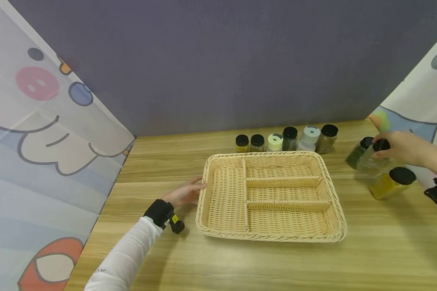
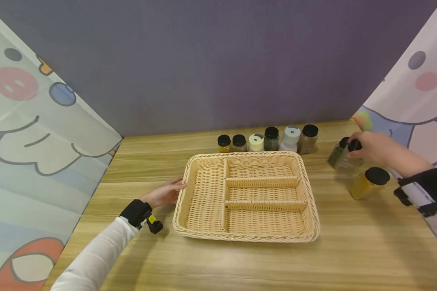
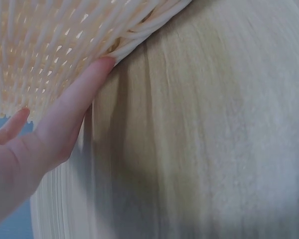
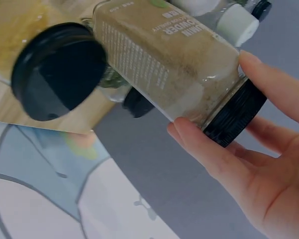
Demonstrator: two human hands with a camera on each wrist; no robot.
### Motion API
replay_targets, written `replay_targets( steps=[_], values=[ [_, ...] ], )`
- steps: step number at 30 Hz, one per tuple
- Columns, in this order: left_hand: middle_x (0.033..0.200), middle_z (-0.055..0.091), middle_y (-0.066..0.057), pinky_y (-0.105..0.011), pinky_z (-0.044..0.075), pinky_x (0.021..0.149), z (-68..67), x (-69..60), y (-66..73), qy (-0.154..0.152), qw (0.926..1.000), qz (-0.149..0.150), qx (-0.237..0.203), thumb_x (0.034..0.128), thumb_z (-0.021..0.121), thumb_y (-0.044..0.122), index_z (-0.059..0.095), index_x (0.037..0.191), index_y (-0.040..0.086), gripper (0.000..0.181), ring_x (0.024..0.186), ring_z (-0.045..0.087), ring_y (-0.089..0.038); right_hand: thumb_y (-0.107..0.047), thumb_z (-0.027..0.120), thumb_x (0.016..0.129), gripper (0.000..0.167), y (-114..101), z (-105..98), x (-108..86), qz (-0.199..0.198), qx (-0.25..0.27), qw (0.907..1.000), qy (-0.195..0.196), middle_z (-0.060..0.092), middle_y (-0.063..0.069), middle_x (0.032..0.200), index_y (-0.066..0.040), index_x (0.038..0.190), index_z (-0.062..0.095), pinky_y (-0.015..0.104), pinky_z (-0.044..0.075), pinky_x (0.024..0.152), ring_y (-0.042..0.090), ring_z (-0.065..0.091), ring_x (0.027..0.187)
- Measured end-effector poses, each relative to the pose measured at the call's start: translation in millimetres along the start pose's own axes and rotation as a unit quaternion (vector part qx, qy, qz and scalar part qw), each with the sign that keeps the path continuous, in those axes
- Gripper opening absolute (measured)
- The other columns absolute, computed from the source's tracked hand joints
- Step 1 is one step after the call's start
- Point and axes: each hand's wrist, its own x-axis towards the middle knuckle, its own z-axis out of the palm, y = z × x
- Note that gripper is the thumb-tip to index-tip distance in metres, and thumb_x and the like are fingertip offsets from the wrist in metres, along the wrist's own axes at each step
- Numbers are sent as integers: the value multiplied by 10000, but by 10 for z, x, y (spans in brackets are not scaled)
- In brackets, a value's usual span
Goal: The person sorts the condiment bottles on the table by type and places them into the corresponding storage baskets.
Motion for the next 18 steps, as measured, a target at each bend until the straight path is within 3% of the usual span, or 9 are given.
replay_targets(
  steps=[7, 14, 16, 18],
  values=[
    [1325, 361, -226, -513, 428, 857, -20, 8, 16, -144, 9999, -60, 20, 914, 473, 192, 69, 1413, 134, 645, 1134, 444, -315, -165, 635, 797, 476, -167, -88, -13, -67, 1, 9999, 79, 602, 81, 693, 184, 1067, 457, 332, 410, 479, 181, 512, 556],
    [1292, 387, -238, -513, 440, 836, -47, 5, 12, -305, 9995, 3, 21, 930, 430, 153, 98, 1402, 109, 579, 1025, 524, -263, -156, 625, 808, 456, -324, -174, -17, -352, 26, 9992, 211, 540, 9, 609, 148, 1105, 459, 293, 323, 468, 159, 416, 493],
    [1293, 384, -237, -514, 440, 836, -47, 2, 19, -364, 9993, 5, 0, 934, 416, 143, 102, 1400, 104, 563, 1021, 526, -258, -155, 624, 810, 461, -362, -196, -10, -406, 51, 9989, 210, 586, 144, 780, 151, 1110, 454, 294, 328, 469, 160, 421, 494],
    [1303, 370, -238, -514, 437, 839, -41, -5, 33, -406, 9992, 0, -11, 937, 408, 136, 95, 1399, 101, 560, 1031, 518, -258, -157, 623, 812, 465, -388, -219, 1, -453, 90, 9988, 183, 501, 312, 1067, 150, 1115, 449, 302, 343, 475, 164, 444, 507]
  ],
)
